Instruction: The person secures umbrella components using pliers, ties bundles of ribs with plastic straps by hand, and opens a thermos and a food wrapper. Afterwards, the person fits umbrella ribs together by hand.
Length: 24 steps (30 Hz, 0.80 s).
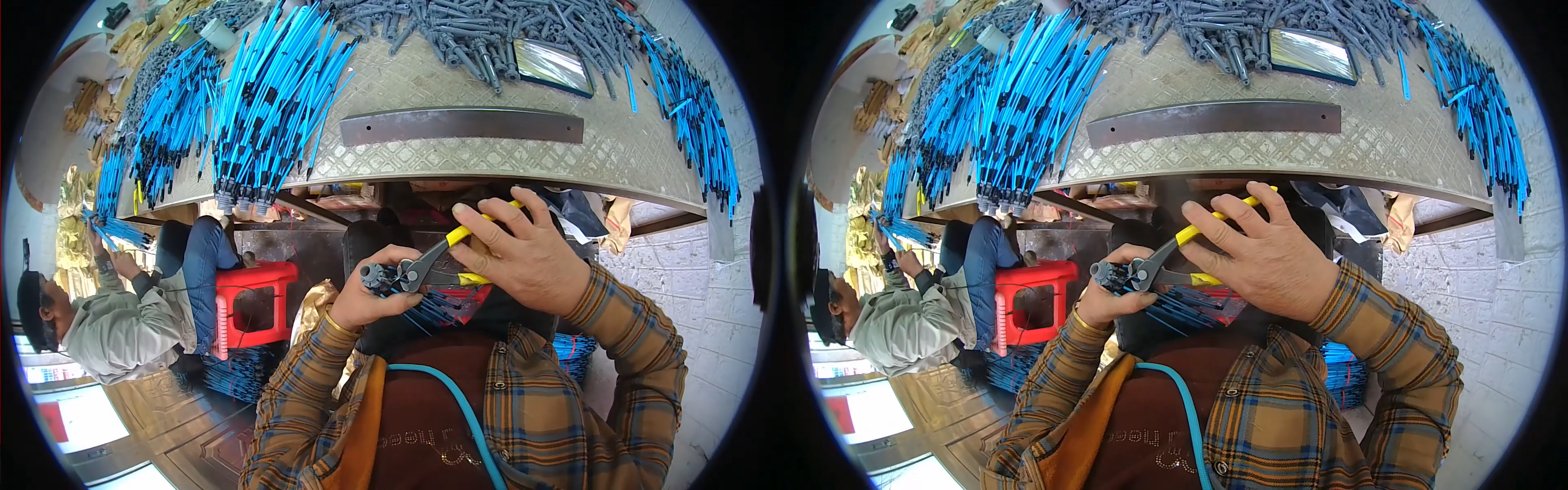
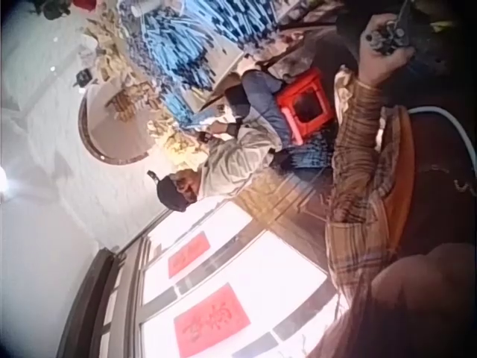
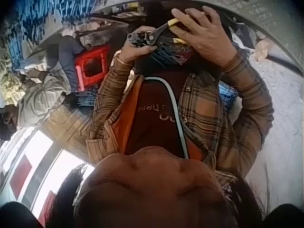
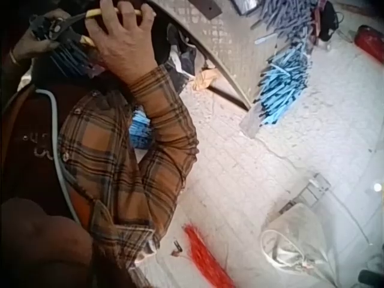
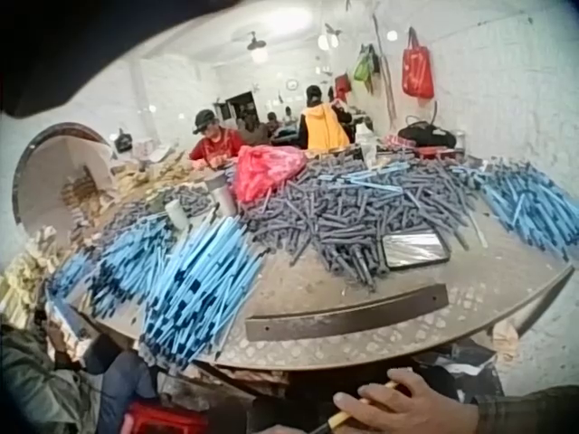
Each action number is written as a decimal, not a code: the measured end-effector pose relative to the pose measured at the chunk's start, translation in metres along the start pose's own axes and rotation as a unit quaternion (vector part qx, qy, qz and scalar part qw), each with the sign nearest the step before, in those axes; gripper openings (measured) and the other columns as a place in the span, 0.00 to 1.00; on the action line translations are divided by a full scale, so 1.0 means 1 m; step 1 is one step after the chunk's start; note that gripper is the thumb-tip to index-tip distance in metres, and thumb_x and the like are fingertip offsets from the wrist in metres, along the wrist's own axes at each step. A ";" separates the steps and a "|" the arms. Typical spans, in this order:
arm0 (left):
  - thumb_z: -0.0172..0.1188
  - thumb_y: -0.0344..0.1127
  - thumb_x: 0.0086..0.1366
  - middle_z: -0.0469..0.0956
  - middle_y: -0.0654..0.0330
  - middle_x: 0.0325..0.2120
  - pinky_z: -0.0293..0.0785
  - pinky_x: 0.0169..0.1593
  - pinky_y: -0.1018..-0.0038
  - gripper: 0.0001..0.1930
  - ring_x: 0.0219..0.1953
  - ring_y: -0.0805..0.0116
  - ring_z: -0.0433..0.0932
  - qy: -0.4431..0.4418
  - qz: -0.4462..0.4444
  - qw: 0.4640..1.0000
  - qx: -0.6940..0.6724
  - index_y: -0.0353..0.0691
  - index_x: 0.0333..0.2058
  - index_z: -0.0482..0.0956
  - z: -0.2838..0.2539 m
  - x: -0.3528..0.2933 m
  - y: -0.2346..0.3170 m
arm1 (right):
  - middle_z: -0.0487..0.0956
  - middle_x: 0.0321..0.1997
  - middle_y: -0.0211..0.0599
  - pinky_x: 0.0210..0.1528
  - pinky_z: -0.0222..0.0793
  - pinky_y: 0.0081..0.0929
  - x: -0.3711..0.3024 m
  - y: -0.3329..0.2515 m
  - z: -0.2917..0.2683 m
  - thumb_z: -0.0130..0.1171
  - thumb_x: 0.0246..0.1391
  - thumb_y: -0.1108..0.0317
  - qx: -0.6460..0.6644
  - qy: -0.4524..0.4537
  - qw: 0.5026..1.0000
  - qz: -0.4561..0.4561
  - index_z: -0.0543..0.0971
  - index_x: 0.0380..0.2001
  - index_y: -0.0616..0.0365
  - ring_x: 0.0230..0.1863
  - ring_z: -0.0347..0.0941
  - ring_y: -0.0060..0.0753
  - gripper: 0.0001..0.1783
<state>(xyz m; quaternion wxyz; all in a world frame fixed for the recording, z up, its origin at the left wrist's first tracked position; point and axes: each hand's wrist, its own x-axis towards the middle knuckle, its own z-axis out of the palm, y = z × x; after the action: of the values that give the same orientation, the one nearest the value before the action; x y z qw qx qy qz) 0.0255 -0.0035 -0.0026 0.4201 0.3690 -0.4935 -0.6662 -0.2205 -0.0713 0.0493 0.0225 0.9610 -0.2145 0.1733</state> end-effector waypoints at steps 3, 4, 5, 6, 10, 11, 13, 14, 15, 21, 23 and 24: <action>0.61 0.23 0.49 0.75 0.60 0.35 0.72 0.43 0.76 0.22 0.38 0.73 0.75 -0.004 -0.014 1.000 -0.004 0.36 0.45 0.69 0.001 0.001 0.003 | 0.66 0.52 0.34 0.52 0.55 0.39 0.001 0.006 -0.003 0.53 0.44 0.66 0.003 -0.004 1.000 -0.019 0.76 0.40 0.45 0.49 0.62 0.35 0.16; 0.61 0.23 0.49 0.75 0.60 0.35 0.72 0.43 0.76 0.22 0.38 0.73 0.75 -0.004 -0.015 1.000 -0.005 0.36 0.45 0.69 0.002 0.001 0.003 | 0.67 0.50 0.33 0.49 0.56 0.37 0.000 0.008 -0.005 0.53 0.43 0.65 0.005 -0.005 1.000 -0.028 0.76 0.40 0.45 0.47 0.63 0.34 0.16; 0.61 0.23 0.49 0.75 0.61 0.35 0.71 0.43 0.76 0.21 0.38 0.73 0.75 0.000 -0.016 1.000 -0.004 0.36 0.45 0.69 0.003 0.001 0.004 | 0.67 0.50 0.33 0.49 0.56 0.37 0.000 0.008 -0.006 0.53 0.43 0.65 0.005 -0.006 1.000 -0.028 0.76 0.40 0.45 0.47 0.63 0.34 0.16; 0.61 0.23 0.49 0.74 0.61 0.35 0.71 0.43 0.76 0.21 0.38 0.74 0.74 0.006 -0.017 1.000 -0.002 0.36 0.44 0.70 0.004 0.001 0.004 | 0.67 0.47 0.32 0.47 0.57 0.35 0.000 0.008 -0.007 0.54 0.43 0.65 0.004 -0.019 0.999 -0.027 0.76 0.39 0.45 0.45 0.63 0.33 0.16; 0.61 0.22 0.48 0.74 0.62 0.34 0.69 0.43 0.78 0.21 0.37 0.76 0.73 0.086 0.015 0.995 0.056 0.36 0.44 0.70 0.009 0.005 -0.004 | 0.67 0.42 0.30 0.41 0.57 0.31 -0.001 0.000 -0.018 0.54 0.42 0.65 -0.004 -0.065 0.998 -0.010 0.76 0.37 0.46 0.41 0.63 0.32 0.14; 0.61 0.22 0.48 0.73 0.63 0.34 0.69 0.43 0.78 0.21 0.37 0.76 0.72 0.122 0.031 0.989 0.083 0.36 0.43 0.71 0.011 0.007 -0.006 | 0.67 0.41 0.30 0.41 0.58 0.31 -0.003 -0.003 -0.022 0.55 0.41 0.65 -0.012 -0.087 0.996 0.007 0.76 0.36 0.46 0.41 0.63 0.32 0.14; 0.62 0.23 0.48 0.73 0.63 0.34 0.68 0.43 0.79 0.21 0.37 0.76 0.72 0.120 0.030 0.989 0.080 0.36 0.43 0.71 0.014 0.009 -0.008 | 0.67 0.40 0.30 0.40 0.58 0.30 -0.004 -0.003 -0.028 0.56 0.40 0.65 -0.020 -0.109 0.994 0.024 0.76 0.35 0.47 0.41 0.63 0.32 0.14; 0.63 0.24 0.47 0.73 0.64 0.33 0.67 0.42 0.80 0.21 0.37 0.76 0.71 0.119 0.028 0.989 0.078 0.37 0.42 0.71 0.015 0.009 -0.009 | 0.69 0.38 0.31 0.38 0.59 0.30 -0.005 -0.001 -0.030 0.56 0.43 0.64 0.013 -0.138 0.990 0.020 0.75 0.35 0.49 0.39 0.64 0.32 0.12; 0.65 0.25 0.47 0.73 0.64 0.32 0.67 0.42 0.81 0.21 0.36 0.77 0.70 0.118 0.027 0.990 0.076 0.37 0.42 0.72 0.015 0.009 -0.009 | 0.70 0.35 0.31 0.36 0.61 0.29 -0.007 0.001 -0.032 0.55 0.46 0.64 0.047 -0.167 0.985 0.015 0.74 0.35 0.51 0.37 0.66 0.32 0.11; 0.71 0.34 0.44 0.73 0.62 0.32 0.67 0.42 0.78 0.23 0.36 0.73 0.71 0.010 -0.005 0.996 0.083 0.37 0.40 0.74 0.012 0.010 -0.004 | 0.75 0.29 0.35 0.28 0.69 0.26 -0.026 0.022 -0.013 0.52 0.56 0.58 0.668 -0.412 0.541 0.302 0.71 0.36 0.57 0.27 0.73 0.31 0.14; 0.73 0.39 0.43 0.73 0.61 0.31 0.67 0.41 0.75 0.25 0.36 0.71 0.71 -0.026 0.026 0.995 0.095 0.36 0.39 0.75 0.012 0.014 -0.006 | 0.75 0.28 0.38 0.26 0.70 0.26 -0.030 0.021 -0.007 0.52 0.56 0.58 0.698 -0.414 0.511 0.285 0.69 0.39 0.57 0.26 0.74 0.32 0.15; 0.73 0.39 0.43 0.73 0.61 0.31 0.67 0.41 0.75 0.25 0.36 0.71 0.71 -0.027 0.028 0.995 0.093 0.36 0.39 0.75 0.012 0.016 -0.006 | 0.75 0.28 0.39 0.25 0.70 0.26 -0.032 0.020 -0.004 0.53 0.55 0.59 0.712 -0.414 0.496 0.276 0.68 0.41 0.57 0.25 0.74 0.32 0.16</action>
<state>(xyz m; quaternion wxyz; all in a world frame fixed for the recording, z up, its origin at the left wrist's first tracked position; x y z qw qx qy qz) 0.0074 -0.0126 -0.0069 0.3884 0.3747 -0.5747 -0.6152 -0.2577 -0.0756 0.0418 -0.8093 0.5052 -0.2576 -0.1530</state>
